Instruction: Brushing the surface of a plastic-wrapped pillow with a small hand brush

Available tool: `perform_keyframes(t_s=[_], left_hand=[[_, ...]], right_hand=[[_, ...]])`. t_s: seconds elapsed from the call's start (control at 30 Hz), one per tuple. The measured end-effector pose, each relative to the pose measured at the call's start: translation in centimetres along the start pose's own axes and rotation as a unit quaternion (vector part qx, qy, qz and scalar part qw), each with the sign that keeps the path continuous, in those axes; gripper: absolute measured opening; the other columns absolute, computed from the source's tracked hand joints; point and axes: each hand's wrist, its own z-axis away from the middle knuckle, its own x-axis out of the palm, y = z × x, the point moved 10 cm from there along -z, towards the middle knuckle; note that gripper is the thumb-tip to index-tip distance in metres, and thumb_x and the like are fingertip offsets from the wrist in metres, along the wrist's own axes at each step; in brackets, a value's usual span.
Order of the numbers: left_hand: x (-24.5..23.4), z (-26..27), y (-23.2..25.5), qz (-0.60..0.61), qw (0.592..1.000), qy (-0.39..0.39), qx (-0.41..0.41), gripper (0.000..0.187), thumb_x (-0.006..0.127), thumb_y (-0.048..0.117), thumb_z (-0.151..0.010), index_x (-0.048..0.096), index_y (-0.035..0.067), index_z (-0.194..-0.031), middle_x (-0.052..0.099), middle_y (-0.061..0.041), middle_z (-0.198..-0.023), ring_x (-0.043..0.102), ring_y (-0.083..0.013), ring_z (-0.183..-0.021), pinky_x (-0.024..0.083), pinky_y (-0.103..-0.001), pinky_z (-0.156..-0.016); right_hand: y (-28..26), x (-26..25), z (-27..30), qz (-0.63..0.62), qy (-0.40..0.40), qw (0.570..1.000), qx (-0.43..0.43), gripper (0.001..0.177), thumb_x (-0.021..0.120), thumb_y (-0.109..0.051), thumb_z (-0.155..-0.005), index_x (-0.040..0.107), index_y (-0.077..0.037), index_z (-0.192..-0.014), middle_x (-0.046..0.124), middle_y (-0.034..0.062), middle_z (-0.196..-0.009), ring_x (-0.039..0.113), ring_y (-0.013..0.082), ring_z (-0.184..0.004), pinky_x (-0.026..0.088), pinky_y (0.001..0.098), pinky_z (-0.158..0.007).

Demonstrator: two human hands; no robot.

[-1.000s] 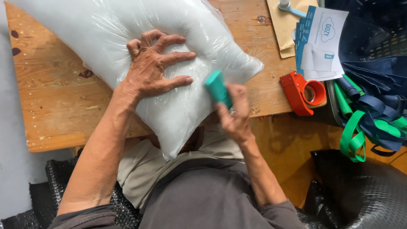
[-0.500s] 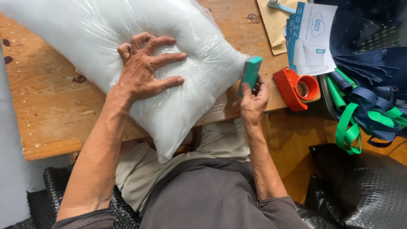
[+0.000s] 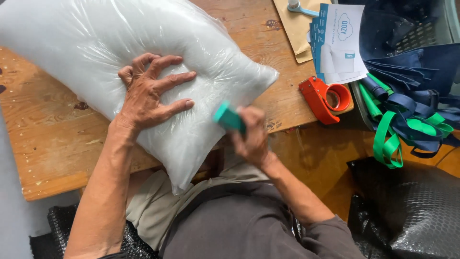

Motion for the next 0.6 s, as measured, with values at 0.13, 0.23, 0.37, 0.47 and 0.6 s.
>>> perform_keyframes(t_s=[0.13, 0.23, 0.37, 0.47, 0.6], left_hand=[[0.0, 0.3, 0.4, -0.032, 0.999, 0.014, 0.009, 0.059, 0.066, 0.072, -0.085, 0.072, 0.039, -0.133, 0.054, 0.008, -0.147, 0.037, -0.0265, -0.133, 0.018, -0.044, -0.095], [-0.1, 0.7, 0.1, -0.015, 1.000, 0.009, 0.002, 0.059, 0.068, 0.069, -0.083, 0.071, 0.038, -0.133, 0.053, 0.008, -0.148, 0.035, -0.0265, -0.134, 0.018, -0.044, -0.098], [-0.4, 1.0, 0.3, -0.026, 0.999, 0.020, 0.002, 0.059, 0.068, 0.070, -0.083, 0.071, 0.039, -0.134, 0.053, 0.009, -0.148, 0.035, -0.0262, -0.137, 0.017, -0.043, -0.100], [-1.1, 1.4, 0.7, -0.024, 0.999, 0.028, 0.018, 0.058, 0.070, 0.068, -0.085, 0.070, 0.038, -0.135, 0.053, 0.007, -0.151, 0.036, -0.0262, -0.138, 0.018, -0.044, -0.099], [-2.1, 2.7, 0.7, -0.032, 0.999, -0.014, 0.024, 0.058, 0.068, 0.067, -0.083, 0.068, 0.040, -0.134, 0.052, 0.006, -0.152, 0.036, -0.0244, -0.141, 0.019, -0.043, -0.095]], right_hand=[[17.9, -5.1, 1.1, 0.085, 0.125, 0.890, 0.431, 0.044, 0.057, -0.036, -0.096, 0.057, -0.005, -0.127, 0.050, 0.0160, -0.110, 0.060, 0.0315, -0.096, 0.052, 0.0468, -0.078], [19.3, -7.0, 0.6, -0.020, 0.213, 0.900, 0.378, 0.035, 0.066, -0.026, -0.096, 0.064, -0.006, -0.125, 0.060, 0.0110, -0.113, 0.067, 0.0206, -0.089, 0.057, 0.0332, -0.079], [17.5, -6.0, -1.0, -0.046, 0.181, 0.921, 0.340, 0.045, 0.063, -0.028, -0.098, 0.057, -0.005, -0.136, 0.056, 0.0103, -0.114, 0.062, 0.0210, -0.095, 0.058, 0.0345, -0.078], [17.6, -3.4, -1.1, -0.157, 0.084, 0.917, 0.358, 0.041, 0.061, -0.026, -0.099, 0.060, -0.004, -0.133, 0.069, 0.0070, -0.118, 0.064, 0.0168, -0.106, 0.053, 0.0288, -0.090], [14.1, -0.8, 0.4, -0.127, -0.136, 0.870, 0.457, 0.030, 0.056, -0.031, -0.100, 0.070, -0.008, -0.115, 0.068, -0.0007, -0.093, 0.061, 0.0119, -0.084, 0.050, 0.0277, -0.074]])
